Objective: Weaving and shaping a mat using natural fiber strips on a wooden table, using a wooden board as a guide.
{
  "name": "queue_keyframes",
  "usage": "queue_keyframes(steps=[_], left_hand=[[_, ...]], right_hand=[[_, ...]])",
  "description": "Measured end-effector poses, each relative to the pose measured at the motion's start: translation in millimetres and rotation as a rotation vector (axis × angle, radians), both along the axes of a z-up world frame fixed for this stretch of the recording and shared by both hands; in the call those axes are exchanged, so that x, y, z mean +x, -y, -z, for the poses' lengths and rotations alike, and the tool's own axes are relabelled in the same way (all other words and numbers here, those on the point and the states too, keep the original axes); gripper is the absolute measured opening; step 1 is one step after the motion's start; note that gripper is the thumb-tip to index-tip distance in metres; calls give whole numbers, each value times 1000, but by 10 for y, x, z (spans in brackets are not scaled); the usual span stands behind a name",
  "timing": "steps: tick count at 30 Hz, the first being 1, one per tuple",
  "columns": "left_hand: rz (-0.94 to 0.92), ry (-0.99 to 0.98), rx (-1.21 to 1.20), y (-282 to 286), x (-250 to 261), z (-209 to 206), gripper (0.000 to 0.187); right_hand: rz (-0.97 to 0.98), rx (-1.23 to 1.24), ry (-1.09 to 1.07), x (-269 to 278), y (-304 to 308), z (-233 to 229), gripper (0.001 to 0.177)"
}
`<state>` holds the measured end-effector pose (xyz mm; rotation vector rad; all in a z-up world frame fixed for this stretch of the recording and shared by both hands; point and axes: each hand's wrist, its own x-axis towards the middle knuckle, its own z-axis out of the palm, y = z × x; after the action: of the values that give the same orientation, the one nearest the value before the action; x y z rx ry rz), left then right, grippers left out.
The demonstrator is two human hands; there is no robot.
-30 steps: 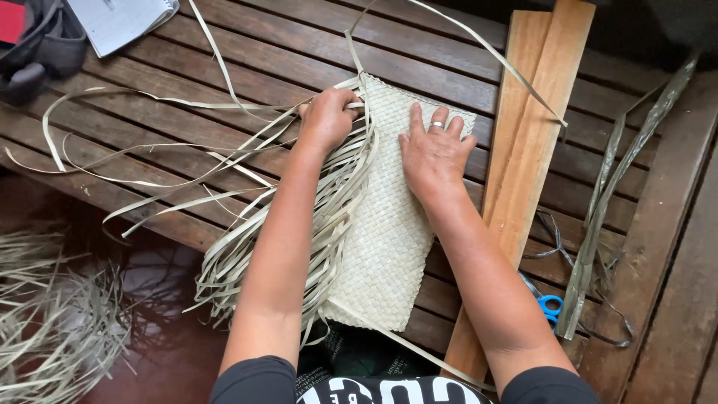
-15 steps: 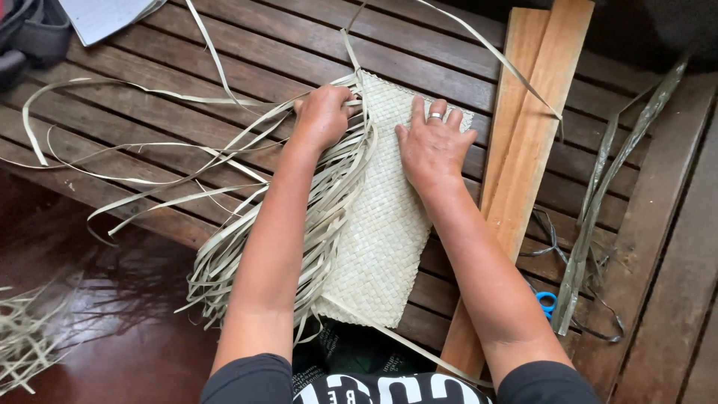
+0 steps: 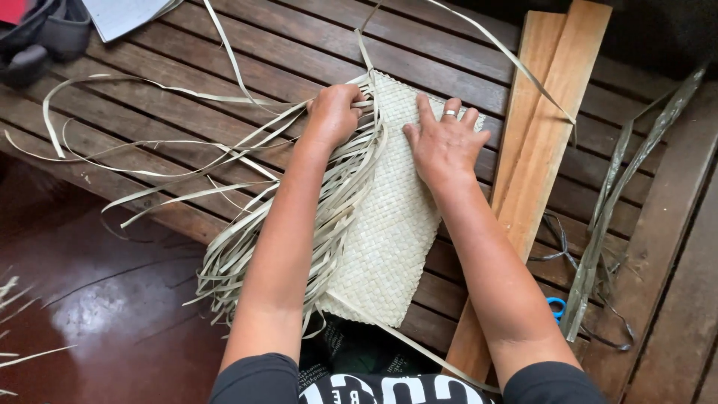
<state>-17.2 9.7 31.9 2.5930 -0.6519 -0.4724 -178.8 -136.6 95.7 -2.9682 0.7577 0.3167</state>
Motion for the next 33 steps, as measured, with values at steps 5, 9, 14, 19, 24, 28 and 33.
queue_keyframes(steps=[5, 9, 14, 19, 24, 28, 33], left_hand=[[-52, -74, -106, -51, -98, -349, 9], [-125, -78, -164, -47, 9, -170, 11], [-148, 42, -111, 16, 46, 50, 11], [-152, 191, -96, 26, -43, 103, 13], [19, 896, 24, 91, -817, -684, 31], [199, 1150, -251, 45, -1908, -896, 14], [444, 166, 184, -341, -2641, -401, 80]], right_hand=[[26, 23, -41, 28, -56, 6, 56], [36, 32, -43, 32, -64, 23, 55], [13, 5, -25, 9, -24, 77, 57], [3, -2, 13, -6, 8, 30, 59], [10, 35, -55, 15, -1, -222, 61], [9, -121, 113, -12, -86, 404, 61], [-66, 226, 161, -307, -12, 489, 76]])
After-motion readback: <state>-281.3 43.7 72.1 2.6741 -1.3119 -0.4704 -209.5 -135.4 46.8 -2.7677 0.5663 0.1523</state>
